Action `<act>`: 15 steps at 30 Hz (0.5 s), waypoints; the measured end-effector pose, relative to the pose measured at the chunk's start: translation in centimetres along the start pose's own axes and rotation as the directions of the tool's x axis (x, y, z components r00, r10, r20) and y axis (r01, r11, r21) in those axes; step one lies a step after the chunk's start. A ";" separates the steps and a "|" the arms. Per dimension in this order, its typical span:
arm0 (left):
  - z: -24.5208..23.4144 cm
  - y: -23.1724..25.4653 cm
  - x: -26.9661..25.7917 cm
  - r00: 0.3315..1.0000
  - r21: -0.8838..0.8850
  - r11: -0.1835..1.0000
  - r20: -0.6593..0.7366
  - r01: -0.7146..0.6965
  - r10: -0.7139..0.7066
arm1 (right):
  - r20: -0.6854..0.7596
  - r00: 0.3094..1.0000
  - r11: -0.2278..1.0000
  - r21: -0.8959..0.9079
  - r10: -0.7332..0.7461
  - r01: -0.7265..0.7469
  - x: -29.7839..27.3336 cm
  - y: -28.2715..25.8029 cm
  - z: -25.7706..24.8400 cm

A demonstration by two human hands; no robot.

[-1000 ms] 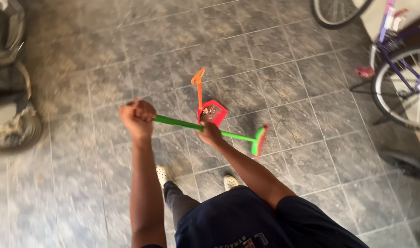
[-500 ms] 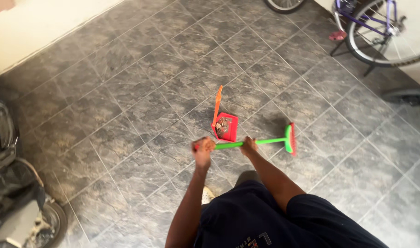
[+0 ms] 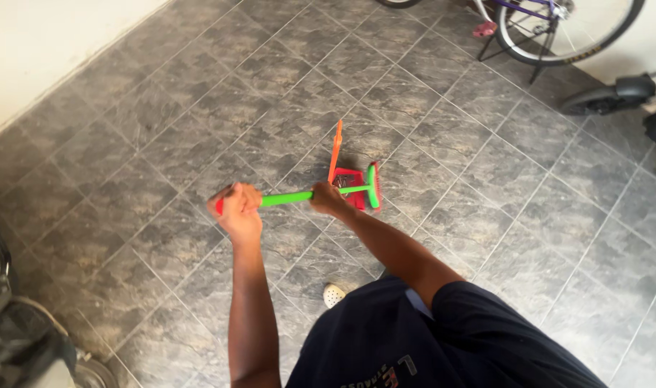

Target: The person sweeps a tiled floor using a green broom and a red dustpan. They gather debris into the dustpan, move around a parked motorcycle and bicycle, and continue sweeping different sections of the floor.

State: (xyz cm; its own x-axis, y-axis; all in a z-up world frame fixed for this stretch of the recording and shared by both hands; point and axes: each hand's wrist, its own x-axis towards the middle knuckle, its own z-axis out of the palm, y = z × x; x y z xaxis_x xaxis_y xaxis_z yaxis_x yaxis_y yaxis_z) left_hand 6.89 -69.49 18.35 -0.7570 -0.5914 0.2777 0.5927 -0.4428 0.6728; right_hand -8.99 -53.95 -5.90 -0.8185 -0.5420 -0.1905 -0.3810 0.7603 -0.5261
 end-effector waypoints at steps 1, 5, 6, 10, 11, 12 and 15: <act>-0.1 -0.6 -0.2 1.000 -0.029 1.000 -0.022 0.001 -0.002 | 0.061 0.995 0.977 -0.194 -0.076 0.087 -0.1 0.4 -0.5; -1.4 -6.5 -2.5 0.993 -0.048 0.999 -0.115 -0.003 -0.003 | 0.058 0.995 0.962 -0.264 0.083 -0.064 -2.0 4.1 -2.9; -1.7 -8.5 -3.8 0.985 -0.042 0.998 -0.163 0.045 -0.051 | 0.044 0.981 0.970 -0.166 0.187 -0.177 -3.2 5.5 -3.3; -2.9 -15.3 -10.9 0.969 0.141 0.960 -0.087 0.241 -0.231 | -0.160 0.930 0.938 -0.060 0.330 -0.343 -8.4 10.8 -2.3; -2.9 -16.4 -12.8 0.971 0.121 0.964 -0.053 0.237 -0.232 | -0.154 0.919 0.922 -0.081 0.364 -0.379 -9.8 11.9 -1.4; -3.2 -16.9 -14.2 0.973 0.101 0.967 -0.018 0.232 -0.232 | -0.148 0.905 0.904 -0.102 0.398 -0.414 -11.0 12.7 -0.4; -5.2 -15.7 -15.8 0.925 0.258 0.888 -0.096 0.380 -0.368 | -0.055 0.890 0.884 -0.100 0.453 -0.456 -11.0 11.8 2.5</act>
State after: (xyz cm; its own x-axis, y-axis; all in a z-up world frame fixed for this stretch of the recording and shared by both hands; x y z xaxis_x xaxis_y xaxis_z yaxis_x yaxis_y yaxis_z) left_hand 10.97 -56.73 -0.18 -0.8919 -0.4487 -0.0567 0.1674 -0.4439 0.8803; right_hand -3.37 -39.89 -12.12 -0.9246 -0.1183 -0.3621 -0.0067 0.9554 -0.2952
